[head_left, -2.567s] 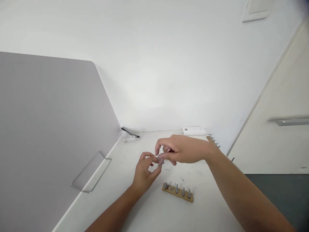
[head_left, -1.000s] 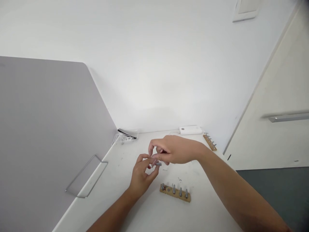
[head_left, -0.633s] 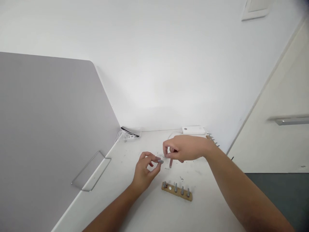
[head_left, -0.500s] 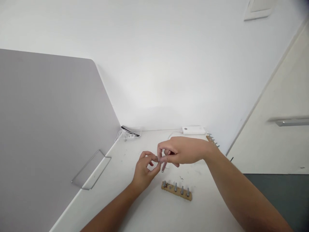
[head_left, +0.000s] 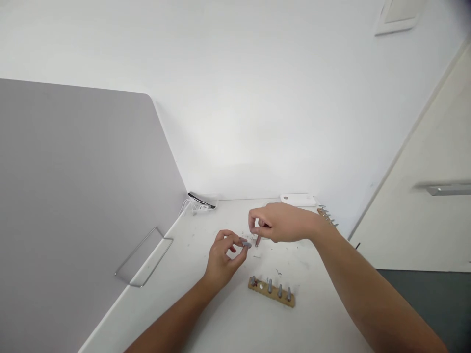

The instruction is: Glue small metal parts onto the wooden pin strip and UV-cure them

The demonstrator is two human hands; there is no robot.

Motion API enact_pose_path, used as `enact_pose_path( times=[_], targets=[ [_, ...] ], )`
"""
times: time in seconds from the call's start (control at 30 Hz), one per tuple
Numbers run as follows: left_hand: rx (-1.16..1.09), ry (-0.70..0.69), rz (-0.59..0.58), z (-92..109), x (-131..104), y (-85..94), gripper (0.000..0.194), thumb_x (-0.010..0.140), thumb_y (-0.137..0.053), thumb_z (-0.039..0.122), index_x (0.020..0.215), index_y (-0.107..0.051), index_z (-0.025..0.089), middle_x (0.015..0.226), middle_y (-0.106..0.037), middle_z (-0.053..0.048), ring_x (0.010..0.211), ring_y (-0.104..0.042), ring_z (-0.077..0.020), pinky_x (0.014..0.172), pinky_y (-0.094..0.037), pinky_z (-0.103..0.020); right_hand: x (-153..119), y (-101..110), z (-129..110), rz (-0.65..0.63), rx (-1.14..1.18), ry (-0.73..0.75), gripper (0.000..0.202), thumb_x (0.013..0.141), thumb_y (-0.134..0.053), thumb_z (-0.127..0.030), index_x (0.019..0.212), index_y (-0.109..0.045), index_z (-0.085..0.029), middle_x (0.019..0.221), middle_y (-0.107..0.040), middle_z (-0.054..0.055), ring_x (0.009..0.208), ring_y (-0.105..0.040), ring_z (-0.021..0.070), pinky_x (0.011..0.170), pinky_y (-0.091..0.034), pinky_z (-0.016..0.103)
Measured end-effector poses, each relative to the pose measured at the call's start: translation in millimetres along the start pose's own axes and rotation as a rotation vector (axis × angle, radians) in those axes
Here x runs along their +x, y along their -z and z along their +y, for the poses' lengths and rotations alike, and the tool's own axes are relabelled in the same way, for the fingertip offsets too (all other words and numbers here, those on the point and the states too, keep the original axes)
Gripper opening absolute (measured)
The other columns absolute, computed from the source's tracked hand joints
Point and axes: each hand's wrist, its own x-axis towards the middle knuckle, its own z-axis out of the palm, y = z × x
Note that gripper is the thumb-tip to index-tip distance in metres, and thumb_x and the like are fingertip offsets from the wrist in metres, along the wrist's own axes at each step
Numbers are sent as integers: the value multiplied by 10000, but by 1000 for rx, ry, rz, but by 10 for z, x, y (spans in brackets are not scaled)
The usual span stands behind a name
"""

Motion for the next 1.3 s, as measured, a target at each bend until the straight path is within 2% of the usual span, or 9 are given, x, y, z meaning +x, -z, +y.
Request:
enact_pose_path(
  times=[0.13, 0.37, 0.5, 0.6, 0.7, 0.8, 0.87, 1.1, 1.3],
  targets=[
    [21, 19, -7, -2, 1, 0, 61, 860, -690, 184, 849, -734, 224, 861, -696, -50, 930, -643, -219, 627, -574, -284, -4, -24, -128, -90, 63, 108, 152, 1013, -515, -352, 1064, -619, -253, 803, -750, -13, 685, -666, 154, 560, -395, 246],
    [-4, 10, -9, -28, -8, -10, 108, 857, -682, 147, 902, -737, 229, 922, -732, -58, 983, -631, -223, 650, -575, -279, 85, -85, -157, 256, 23, 133, 258, 1051, -470, -432, 1236, -562, -277, 766, -713, -27, 683, -622, 163, 604, -375, 265],
    [-2, 11, 1, -16, -7, -5, 83, 867, -684, 160, 893, -733, 221, 944, -736, -68, 973, -640, -224, 652, -579, -292, 70, -40, -61, 310, -64, 56, 245, 1052, -462, -410, 1224, -581, -284, 783, -724, -21, 685, -623, 170, 604, -360, 270],
    [3, 7, 1, -6, -3, -2, 86, 864, -690, 162, 901, -736, 225, 924, -735, -65, 971, -641, -226, 644, -584, -289, 32, 1, 14, 238, -97, 4, 217, 1042, -466, -378, 1170, -614, -284, 806, -742, -9, 698, -635, 178, 593, -367, 271],
    [16, 9, 10, -4, -1, 1, 111, 853, -687, 155, 915, -738, 231, 927, -728, -59, 940, -651, -218, 610, -586, -274, -5, 22, 23, 80, -53, -30, 176, 1016, -486, -325, 1112, -626, -281, 896, -775, -6, 684, -637, 170, 573, -385, 270],
    [32, 1, 15, -2, 0, 4, 99, 844, -689, 161, 895, -732, 233, 913, -716, -53, 904, -654, -211, 588, -583, -269, -21, 16, -55, -66, 19, 23, 157, 996, -503, -298, 1091, -625, -271, 925, -775, -7, 679, -642, 159, 553, -396, 260],
    [51, -1, 14, 3, 0, 4, 71, 852, -688, 175, 863, -728, 233, 878, -701, -47, 895, -652, -211, 584, -576, -269, -7, -6, -124, -82, 51, 89, 165, 1004, -503, -323, 1104, -621, -266, 870, -754, -10, 677, -639, 154, 554, -397, 251],
    [19, -4, -6, 14, -12, -13, 149, 860, -669, 139, 919, -761, 239, 924, -741, -61, 975, -638, -229, 610, -561, -273, 157, -104, -96, 223, -81, 129, 254, 1048, -458, -442, 1145, -622, -274, 729, -666, -26, 642, -577, 154, 581, -340, 264],
    [-2, -10, -9, 3, -20, -21, 172, 857, -669, 127, 940, -774, 236, 925, -758, -75, 986, -628, -237, 638, -574, -299, 108, -49, 66, 236, -175, 23, 242, 1041, -467, -429, 1122, -641, -282, 762, -709, -8, 635, -577, 168, 578, -335, 280]
  ],
)
